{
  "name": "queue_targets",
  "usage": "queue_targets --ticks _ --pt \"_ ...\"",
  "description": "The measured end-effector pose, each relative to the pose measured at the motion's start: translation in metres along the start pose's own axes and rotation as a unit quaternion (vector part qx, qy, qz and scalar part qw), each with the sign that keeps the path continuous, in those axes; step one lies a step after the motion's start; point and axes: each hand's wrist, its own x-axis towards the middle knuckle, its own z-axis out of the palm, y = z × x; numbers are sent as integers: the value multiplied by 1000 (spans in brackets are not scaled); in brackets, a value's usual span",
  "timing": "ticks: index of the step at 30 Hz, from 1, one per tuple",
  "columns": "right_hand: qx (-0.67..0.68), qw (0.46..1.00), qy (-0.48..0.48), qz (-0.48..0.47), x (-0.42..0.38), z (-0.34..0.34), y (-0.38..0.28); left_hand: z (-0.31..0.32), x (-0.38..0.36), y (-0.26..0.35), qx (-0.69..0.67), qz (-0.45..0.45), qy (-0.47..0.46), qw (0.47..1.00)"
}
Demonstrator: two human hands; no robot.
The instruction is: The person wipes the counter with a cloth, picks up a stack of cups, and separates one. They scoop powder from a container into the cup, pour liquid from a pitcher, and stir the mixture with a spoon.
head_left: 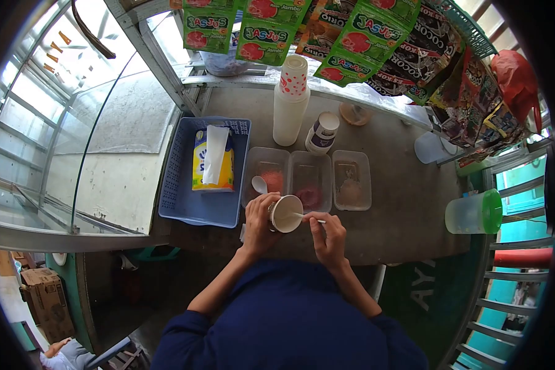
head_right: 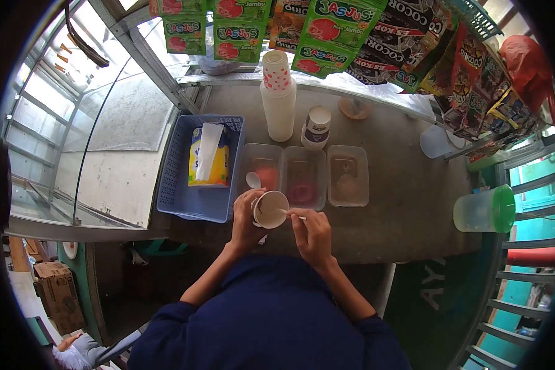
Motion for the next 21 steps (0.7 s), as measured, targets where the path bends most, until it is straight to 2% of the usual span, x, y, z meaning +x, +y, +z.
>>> queue_targets --ticks 2,4,10,14,16,21 --pt "21 1000 12 20 -4 3 4 -1 0 -1 3 -12 -3 1000" --pt "68 994 2 85 -7 4 6 -1 0 -2 3 -17 -3 1000" --pt "189 970 20 154 -10 3 4 2 -3 -8 -20 -48 9 999" --pt "197 971 37 129 -7 -2 1 7 -3 -10 -50 -63 31 996" --pt "158 984 41 66 -6 -4 1 8 -3 -8 -68 -65 45 995" --pt "187 978 39 80 -4 -7 -6 9 -2 -2 -99 -96 83 987"
